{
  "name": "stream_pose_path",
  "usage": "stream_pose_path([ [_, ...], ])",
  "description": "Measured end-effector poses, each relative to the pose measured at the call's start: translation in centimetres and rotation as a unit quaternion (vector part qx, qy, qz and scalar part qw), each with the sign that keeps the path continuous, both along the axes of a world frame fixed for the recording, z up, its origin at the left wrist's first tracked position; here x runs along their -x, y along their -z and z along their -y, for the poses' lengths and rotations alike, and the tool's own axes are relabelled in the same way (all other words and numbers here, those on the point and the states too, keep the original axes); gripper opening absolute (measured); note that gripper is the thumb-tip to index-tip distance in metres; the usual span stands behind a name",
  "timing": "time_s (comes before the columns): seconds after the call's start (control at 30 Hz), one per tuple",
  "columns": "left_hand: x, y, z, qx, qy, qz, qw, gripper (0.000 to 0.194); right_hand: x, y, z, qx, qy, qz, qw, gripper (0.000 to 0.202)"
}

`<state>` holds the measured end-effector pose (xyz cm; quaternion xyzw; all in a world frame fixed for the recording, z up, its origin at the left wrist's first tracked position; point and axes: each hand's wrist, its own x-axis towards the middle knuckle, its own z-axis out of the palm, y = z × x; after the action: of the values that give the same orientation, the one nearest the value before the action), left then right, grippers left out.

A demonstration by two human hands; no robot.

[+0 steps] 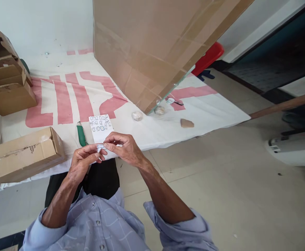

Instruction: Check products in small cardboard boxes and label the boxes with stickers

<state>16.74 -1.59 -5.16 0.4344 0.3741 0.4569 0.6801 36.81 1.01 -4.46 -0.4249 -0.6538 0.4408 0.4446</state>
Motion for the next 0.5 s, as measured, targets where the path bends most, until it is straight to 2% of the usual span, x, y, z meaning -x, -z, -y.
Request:
stream_pose_path([
  [0.27, -0.4, 0.5, -0.3, -0.029, -0.038, -0.036, 0.998, 0.035, 0.6, 0.8, 0.6, -0.001, 0.021, -0.031, 0.999, 0.014],
  [0.5, -0.8, 0.5, -0.5, -0.006, -0.085, -0.045, 0.995, 0.034, 1.6, 1.3, 0.9, 0.023, 0.038, -0.054, 0.998, 0.012],
])
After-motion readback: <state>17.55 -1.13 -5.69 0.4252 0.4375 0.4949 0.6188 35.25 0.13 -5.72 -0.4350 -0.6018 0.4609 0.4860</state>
